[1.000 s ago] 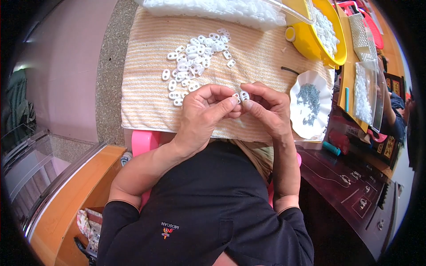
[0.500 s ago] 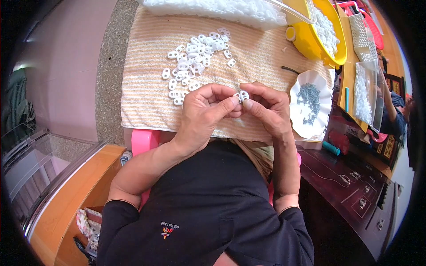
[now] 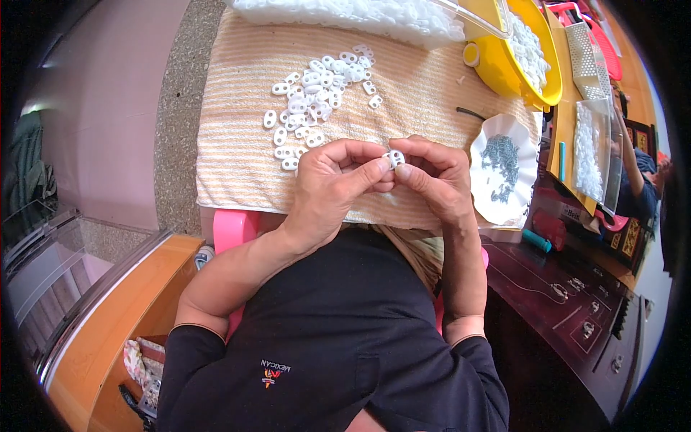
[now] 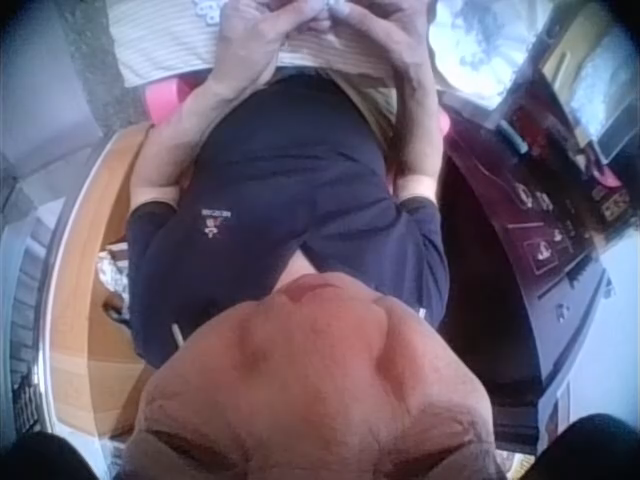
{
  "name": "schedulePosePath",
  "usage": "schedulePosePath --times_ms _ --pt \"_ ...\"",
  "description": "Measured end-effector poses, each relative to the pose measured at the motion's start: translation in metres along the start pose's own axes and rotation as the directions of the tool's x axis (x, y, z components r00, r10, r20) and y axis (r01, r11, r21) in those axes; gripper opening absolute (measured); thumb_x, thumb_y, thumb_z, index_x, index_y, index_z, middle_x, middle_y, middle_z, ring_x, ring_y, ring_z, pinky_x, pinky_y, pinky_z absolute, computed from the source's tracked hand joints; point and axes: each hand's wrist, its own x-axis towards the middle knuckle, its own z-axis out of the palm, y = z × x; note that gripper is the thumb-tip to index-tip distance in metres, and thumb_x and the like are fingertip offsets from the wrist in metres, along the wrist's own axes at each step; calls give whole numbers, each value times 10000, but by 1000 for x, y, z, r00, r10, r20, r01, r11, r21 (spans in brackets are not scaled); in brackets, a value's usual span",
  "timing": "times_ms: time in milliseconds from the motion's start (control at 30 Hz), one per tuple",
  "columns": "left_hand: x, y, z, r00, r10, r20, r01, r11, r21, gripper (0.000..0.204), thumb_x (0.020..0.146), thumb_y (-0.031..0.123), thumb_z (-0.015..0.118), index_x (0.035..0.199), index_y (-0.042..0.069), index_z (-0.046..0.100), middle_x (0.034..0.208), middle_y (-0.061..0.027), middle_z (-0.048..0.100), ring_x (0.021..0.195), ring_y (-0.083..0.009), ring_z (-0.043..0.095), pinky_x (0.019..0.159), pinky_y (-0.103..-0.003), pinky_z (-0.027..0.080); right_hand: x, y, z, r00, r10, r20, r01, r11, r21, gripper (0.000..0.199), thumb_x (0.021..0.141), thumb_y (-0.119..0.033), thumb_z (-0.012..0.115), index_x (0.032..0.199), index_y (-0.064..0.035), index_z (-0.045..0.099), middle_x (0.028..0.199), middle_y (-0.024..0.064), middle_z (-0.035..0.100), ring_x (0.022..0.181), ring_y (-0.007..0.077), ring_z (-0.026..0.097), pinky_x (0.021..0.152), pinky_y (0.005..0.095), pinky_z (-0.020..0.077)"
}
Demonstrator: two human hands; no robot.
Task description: Assembling small white plastic components by hand at a workbench.
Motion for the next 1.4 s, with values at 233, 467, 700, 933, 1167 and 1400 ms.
schedulePosePath --times_ms 233,467,700,933,1167,1400 --pt "0 -1 -1 997 -71 3 71 994 -87 169 880 64 664 1020 -25 627 905 -97 679 793 -133 661 743 -264 574 -1 3 -3 1000 -25 16 24 999 41 305 833 -5 677 1127 63 624 1012 95 642 921 153 622 813 254 506" --pt "2 5 -2 982 -153 108 170 969 -178 165 873 74 676 1014 12 617 891 -74 671 793 -138 665 739 -268 579 -2 9 -5 995 -93 42 88 990 108 329 819 -45 707 1121 56 630 1000 105 645 910 164 616 805 265 487" --pt "2 5 -5 956 -187 228 237 947 -218 116 863 80 688 919 33 598 870 -62 662 770 -148 664 713 -267 576 -2 5 4 987 -158 40 148 970 193 334 809 -84 730 1115 23 651 960 99 599 885 162 583 767 255 468" --pt "1 9 -4 939 -198 280 262 941 -213 110 864 86 691 868 48 588 840 -50 650 731 -136 647 676 -251 552 -3 0 6 979 -192 70 172 960 222 279 821 -7 701 1095 25 662 950 69 580 866 122 594 766 232 497" --pt "-1 9 -4 938 -146 315 225 946 -231 102 867 82 688 859 45 593 833 -64 654 732 -133 645 677 -252 547 -5 1 10 980 -195 35 193 980 52 310 778 -109 767 1057 -1 683 887 68 575 785 120 525 707 234 430" --pt "-2 5 -2 954 -112 279 175 961 -213 89 855 50 692 851 30 605 820 -69 651 729 -131 642 670 -248 547 -7 -2 13 975 -221 36 219 975 49 293 780 -98 761 1047 -3 685 888 74 588 771 120 533 704 234 429"
